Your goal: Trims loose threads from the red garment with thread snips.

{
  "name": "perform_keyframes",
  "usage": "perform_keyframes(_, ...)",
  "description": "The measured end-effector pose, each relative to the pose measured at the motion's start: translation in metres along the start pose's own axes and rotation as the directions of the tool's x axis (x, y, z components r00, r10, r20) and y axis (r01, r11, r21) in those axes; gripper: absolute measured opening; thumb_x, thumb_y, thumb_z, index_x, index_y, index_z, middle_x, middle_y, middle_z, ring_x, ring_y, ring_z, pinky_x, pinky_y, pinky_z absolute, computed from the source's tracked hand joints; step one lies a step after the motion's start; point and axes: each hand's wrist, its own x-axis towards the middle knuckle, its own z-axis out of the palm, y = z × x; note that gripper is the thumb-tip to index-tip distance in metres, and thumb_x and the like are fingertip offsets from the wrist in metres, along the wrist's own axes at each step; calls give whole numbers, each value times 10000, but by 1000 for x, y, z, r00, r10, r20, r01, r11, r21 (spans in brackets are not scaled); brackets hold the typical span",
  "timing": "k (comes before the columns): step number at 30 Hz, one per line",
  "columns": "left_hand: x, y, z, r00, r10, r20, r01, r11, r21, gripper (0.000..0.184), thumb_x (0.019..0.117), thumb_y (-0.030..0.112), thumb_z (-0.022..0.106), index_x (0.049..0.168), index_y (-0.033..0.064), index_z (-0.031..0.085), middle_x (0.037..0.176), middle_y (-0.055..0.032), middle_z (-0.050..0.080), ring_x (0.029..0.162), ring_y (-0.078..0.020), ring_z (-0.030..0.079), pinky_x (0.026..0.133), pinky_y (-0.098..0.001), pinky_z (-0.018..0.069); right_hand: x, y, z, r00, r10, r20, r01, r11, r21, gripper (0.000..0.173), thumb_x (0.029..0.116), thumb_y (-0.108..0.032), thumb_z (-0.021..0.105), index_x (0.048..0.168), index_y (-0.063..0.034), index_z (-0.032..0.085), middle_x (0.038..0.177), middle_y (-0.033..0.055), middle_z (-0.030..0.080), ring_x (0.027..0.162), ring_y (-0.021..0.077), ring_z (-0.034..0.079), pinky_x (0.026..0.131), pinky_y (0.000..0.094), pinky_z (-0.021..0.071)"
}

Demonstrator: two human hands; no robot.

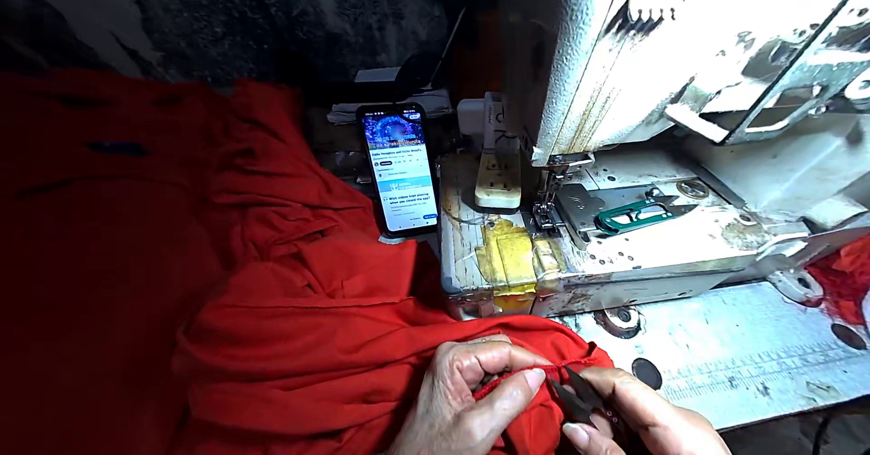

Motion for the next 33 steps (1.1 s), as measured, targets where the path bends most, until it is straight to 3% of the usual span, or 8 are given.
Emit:
perform_keyframes(3, -1, 2, 1, 1000, -6, -24, 5, 1000, -5, 171, 922, 6, 602, 936, -12, 772, 893, 19, 732, 859, 26, 652, 784, -154, 539, -1, -4, -1, 1000, 31, -5, -31, 998, -50, 243, 983, -91, 646, 1150, 86, 655, 787, 104, 660, 640, 94, 585, 602, 252, 500)
perform_keyframes(7, 0, 5, 1, 999, 2, -47, -2, 1000, 9, 168, 921, 24, 616, 906, -5, 782, 882, 28, 744, 866, 32, 652, 817, -156, 528, -1, -1, 3, 999, 30, -22, -29, 1000, 11, 240, 988, -85, 640, 1144, 96, 648, 807, 106, 663, 638, 72, 577, 599, 227, 496)
perform_keyframes(11, 0, 3, 1, 1000, 12, -18, -12, 1000, -4, 165, 904, -22, 603, 931, -47, 764, 859, 0, 725, 821, 34, 635, 753, -140, 521, -1, 1, 4, 999, 18, -38, -16, 998, 52, 240, 986, -75, 641, 1140, 109, 645, 824, 111, 665, 650, 60, 575, 604, 216, 492)
perform_keyframes(18, -1, 5, 2, 1000, -8, -16, 9, 1000, 9, 165, 906, -27, 602, 928, -42, 765, 849, 8, 721, 799, 42, 627, 732, -132, 515, -1, 3, 7, 999, 33, -43, -30, 997, 66, 240, 988, -78, 637, 1137, 110, 643, 823, 108, 663, 650, 60, 577, 604, 215, 492)
perform_keyframes(28, 0, 11, 4, 997, -79, -21, 79, 997, 24, 118, 867, -36, 641, 883, -19, 757, 832, 10, 730, 780, 39, 651, 702, -141, 530, -4, 0, 20, 989, 45, -138, -41, 999, 36, 246, 998, -102, 623, 1104, 119, 653, 882, 149, 693, 735, 105, 657, 686, 254, 561)
perform_keyframes(33, 0, 13, 3, 994, -113, 0, 113, 990, 79, 111, 873, -14, 640, 861, -13, 750, 801, 16, 721, 752, 48, 639, 686, -138, 514, -3, 6, 29, 983, 20, -183, -15, 999, 29, 214, 986, -75, 632, 1068, 122, 630, 776, 102, 644, 651, 66, 580, 622, 219, 499)
